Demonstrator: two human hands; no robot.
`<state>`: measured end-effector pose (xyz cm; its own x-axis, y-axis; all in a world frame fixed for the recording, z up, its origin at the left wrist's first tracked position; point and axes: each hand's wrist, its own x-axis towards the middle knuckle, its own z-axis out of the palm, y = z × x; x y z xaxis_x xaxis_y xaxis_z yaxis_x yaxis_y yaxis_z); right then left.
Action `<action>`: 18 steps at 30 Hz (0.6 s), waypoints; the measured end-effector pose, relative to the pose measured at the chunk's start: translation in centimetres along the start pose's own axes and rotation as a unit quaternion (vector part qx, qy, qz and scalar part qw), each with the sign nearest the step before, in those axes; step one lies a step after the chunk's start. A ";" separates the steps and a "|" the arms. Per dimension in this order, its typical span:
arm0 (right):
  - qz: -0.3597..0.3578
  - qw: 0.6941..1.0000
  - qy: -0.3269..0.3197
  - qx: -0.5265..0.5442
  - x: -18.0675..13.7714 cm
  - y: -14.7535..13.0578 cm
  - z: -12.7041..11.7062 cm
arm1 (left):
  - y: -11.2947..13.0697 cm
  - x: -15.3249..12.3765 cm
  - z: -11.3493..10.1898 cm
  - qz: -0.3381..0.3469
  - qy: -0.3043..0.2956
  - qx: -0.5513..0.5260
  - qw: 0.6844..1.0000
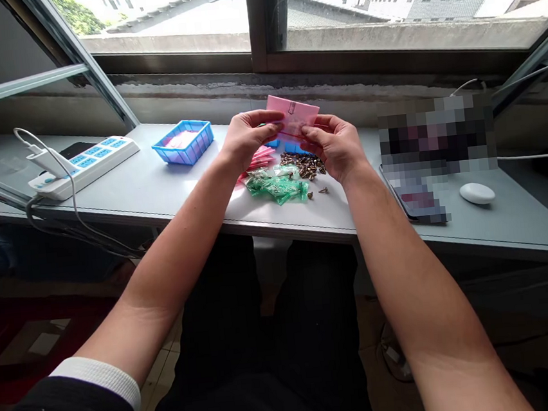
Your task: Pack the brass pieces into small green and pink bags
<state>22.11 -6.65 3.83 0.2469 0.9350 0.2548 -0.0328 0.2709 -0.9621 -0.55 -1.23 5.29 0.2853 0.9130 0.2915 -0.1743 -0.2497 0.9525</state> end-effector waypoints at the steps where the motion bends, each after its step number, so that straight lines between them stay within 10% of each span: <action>1: -0.011 1.000 -0.001 -0.008 0.1 0.1 -0.1 | 0.2 -0.1 0.0 -0.002 0.003 0.004 1.000; 18: -0.124 0.990 0.044 -0.043 1.4 1.3 -0.2 | 0.0 0.8 -0.2 -0.045 0.013 -0.104 0.993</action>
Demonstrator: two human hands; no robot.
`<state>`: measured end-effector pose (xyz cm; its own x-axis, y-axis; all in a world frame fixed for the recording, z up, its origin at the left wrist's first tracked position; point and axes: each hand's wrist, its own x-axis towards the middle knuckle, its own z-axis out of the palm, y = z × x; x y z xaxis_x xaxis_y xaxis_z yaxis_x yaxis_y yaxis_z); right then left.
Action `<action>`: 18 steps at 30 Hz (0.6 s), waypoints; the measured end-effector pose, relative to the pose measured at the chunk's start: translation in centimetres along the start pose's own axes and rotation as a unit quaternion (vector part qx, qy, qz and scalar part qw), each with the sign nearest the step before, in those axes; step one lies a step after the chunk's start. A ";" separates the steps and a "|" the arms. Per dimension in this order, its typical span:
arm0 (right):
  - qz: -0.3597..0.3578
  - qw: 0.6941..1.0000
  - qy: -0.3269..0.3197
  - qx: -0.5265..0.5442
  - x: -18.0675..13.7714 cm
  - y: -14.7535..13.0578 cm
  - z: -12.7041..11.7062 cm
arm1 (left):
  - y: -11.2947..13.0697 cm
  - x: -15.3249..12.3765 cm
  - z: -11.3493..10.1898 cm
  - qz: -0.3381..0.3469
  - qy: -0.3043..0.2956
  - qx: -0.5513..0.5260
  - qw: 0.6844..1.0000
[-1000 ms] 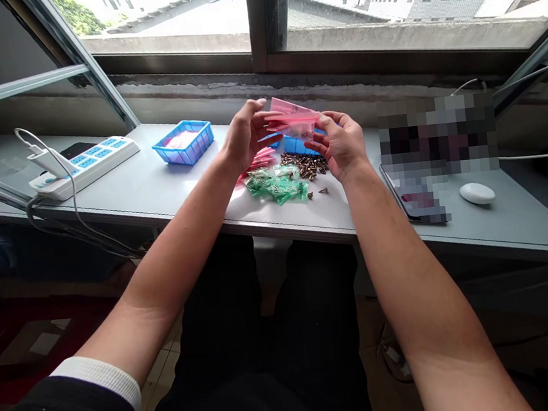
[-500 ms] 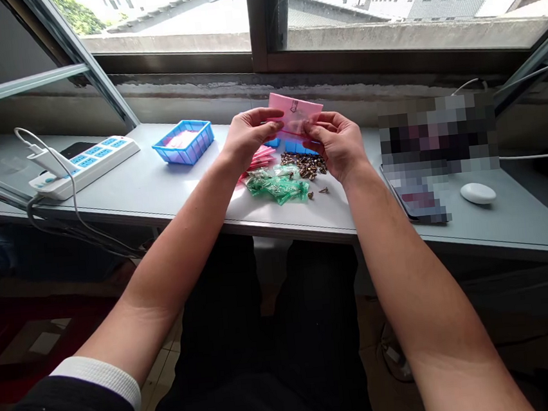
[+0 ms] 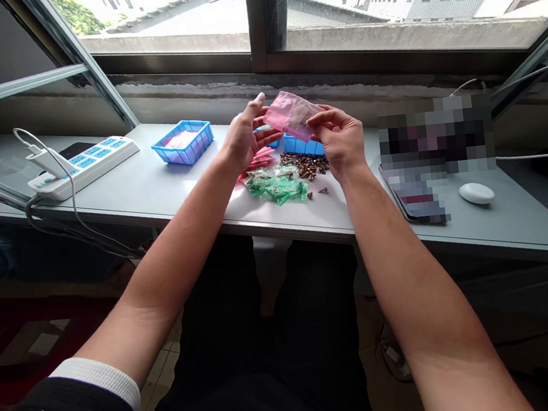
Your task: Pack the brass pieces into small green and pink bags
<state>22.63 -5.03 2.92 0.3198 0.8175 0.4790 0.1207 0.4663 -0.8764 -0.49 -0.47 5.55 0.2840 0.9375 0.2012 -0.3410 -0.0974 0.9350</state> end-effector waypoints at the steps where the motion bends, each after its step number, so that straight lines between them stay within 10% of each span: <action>1: 0.000 1.000 -0.002 0.000 0.0 0.1 0.1 | -0.1 0.0 0.0 0.010 -0.002 0.011 1.000; 18: 0.078 0.996 -0.040 0.022 -0.6 -0.6 -0.2 | 0.2 -0.5 0.3 0.024 0.032 0.030 0.999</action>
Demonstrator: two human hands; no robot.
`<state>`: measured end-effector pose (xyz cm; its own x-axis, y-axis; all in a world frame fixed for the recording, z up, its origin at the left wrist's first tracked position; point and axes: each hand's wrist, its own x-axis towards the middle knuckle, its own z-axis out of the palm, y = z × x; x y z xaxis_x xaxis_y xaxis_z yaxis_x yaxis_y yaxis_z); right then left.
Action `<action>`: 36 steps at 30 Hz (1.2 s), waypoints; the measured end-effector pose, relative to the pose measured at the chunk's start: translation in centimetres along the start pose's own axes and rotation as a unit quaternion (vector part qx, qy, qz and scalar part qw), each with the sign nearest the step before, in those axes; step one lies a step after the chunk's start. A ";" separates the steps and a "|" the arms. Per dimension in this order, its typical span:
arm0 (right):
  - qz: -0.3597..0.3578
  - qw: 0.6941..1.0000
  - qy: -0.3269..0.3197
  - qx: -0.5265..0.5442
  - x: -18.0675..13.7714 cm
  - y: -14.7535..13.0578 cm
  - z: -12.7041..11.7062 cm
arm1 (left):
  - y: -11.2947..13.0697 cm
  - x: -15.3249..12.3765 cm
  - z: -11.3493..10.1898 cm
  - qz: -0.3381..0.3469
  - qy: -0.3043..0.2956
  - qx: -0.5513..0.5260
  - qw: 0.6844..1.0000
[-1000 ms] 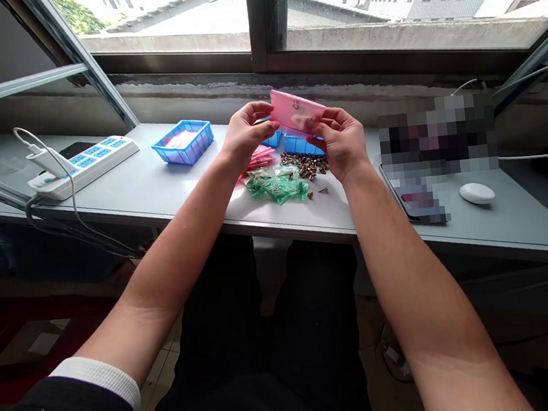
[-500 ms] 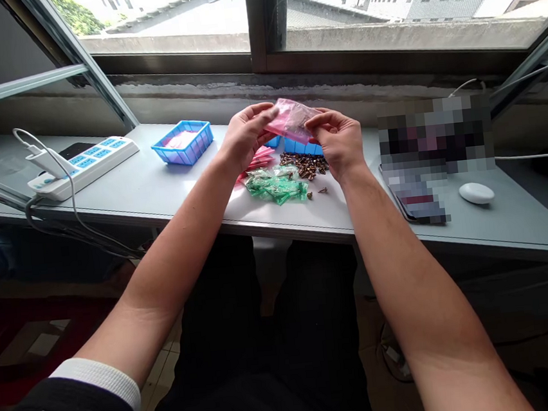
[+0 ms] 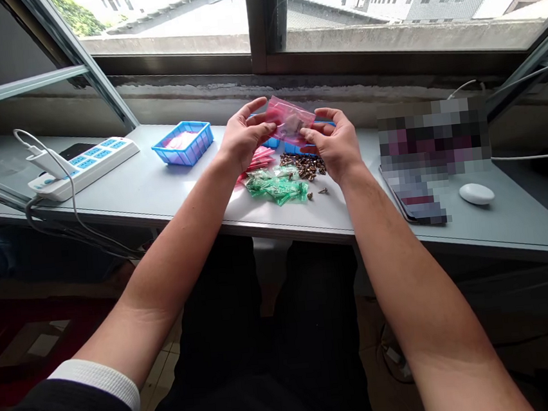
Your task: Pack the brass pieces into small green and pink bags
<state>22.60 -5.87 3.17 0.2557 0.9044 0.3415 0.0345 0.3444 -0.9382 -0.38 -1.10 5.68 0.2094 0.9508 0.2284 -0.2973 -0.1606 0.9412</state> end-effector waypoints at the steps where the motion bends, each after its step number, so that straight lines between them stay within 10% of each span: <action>1: -0.007 1.000 0.008 -0.005 0.3 0.4 -0.1 | 0.0 0.0 0.1 -0.006 0.001 0.010 1.000; 21: -0.070 0.996 0.033 -0.050 -0.7 -1.1 0.8 | 0.3 -2.2 0.1 -0.032 -0.172 0.090 0.981; 36: -0.042 0.998 -0.046 -0.019 -0.3 -0.3 0.1 | -1.3 -0.1 0.1 0.051 -0.112 0.028 0.992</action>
<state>22.37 -6.21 3.34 0.1612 0.8929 0.4204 0.0896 0.4109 -0.9073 0.12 -0.98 4.45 0.3838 0.8473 0.3671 -0.2775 -0.2733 0.9210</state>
